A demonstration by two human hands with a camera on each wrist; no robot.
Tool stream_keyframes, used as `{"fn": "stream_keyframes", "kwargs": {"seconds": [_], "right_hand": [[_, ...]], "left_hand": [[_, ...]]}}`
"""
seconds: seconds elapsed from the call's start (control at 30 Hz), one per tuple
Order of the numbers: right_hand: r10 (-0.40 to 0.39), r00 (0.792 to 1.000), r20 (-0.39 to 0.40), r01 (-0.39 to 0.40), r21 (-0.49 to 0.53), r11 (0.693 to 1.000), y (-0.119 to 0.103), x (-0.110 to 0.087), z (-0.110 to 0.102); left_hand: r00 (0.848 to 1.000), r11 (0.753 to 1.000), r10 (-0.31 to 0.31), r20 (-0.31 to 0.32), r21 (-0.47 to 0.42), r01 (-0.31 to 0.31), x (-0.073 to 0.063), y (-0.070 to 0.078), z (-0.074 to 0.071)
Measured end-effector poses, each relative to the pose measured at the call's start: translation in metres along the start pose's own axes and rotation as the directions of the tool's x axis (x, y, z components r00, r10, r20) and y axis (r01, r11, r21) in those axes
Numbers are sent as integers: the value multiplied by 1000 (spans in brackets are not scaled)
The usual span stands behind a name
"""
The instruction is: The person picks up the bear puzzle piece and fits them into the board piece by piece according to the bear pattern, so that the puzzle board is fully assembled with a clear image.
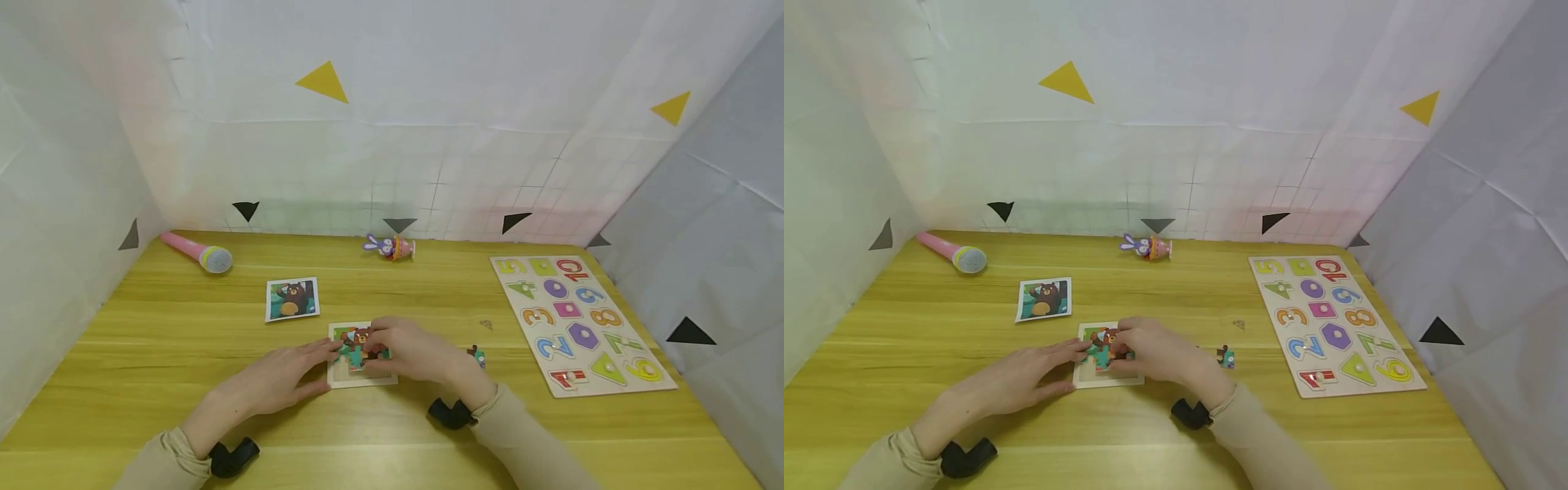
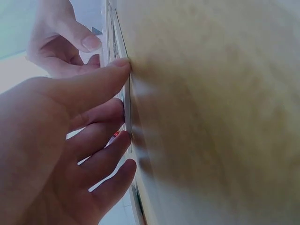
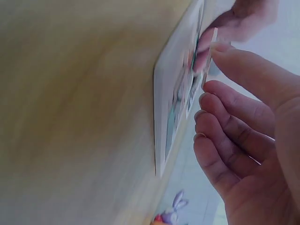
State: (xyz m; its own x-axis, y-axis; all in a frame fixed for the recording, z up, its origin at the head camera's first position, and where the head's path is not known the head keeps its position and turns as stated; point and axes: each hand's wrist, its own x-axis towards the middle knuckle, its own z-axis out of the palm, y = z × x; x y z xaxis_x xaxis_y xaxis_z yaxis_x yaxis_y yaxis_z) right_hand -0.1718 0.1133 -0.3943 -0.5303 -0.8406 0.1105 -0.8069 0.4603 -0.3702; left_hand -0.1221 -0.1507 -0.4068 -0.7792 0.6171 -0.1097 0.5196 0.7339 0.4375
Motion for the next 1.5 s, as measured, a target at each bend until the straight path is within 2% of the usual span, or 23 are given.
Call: {"fn": "stream_keyframes", "kwargs": {"seconds": [0.17,0.33,0.47,0.7,1.03,1.33,1.5], "right_hand": [[-27,999,21,28,-50,998,-5,9,8],[-28,999,41,30,-64,998,-8,12,11],[-26,999,40,28,-47,998,-10,15,12],[-6,1000,21,7,-34,999,-13,18,15],[-3,1000,-9,3,-13,1000,-11,17,19],[23,1000,17,-24,31,999,-10,16,19],[-9,1000,-13,9,32,999,-11,16,20]], "left_hand": [[1000,1000,19,0,8,-19,0,0,0],[1000,1000,12,0,2,-12,0,-1,0],[1000,1000,10,-3,3,-10,0,-1,0],[998,998,57,-9,2,-57,-1,-1,-2],[996,996,91,-16,-2,-91,-2,0,-4],[996,996,88,-8,-1,-88,-2,0,-2],[996,996,85,2,15,-85,-2,2,-4]]}}
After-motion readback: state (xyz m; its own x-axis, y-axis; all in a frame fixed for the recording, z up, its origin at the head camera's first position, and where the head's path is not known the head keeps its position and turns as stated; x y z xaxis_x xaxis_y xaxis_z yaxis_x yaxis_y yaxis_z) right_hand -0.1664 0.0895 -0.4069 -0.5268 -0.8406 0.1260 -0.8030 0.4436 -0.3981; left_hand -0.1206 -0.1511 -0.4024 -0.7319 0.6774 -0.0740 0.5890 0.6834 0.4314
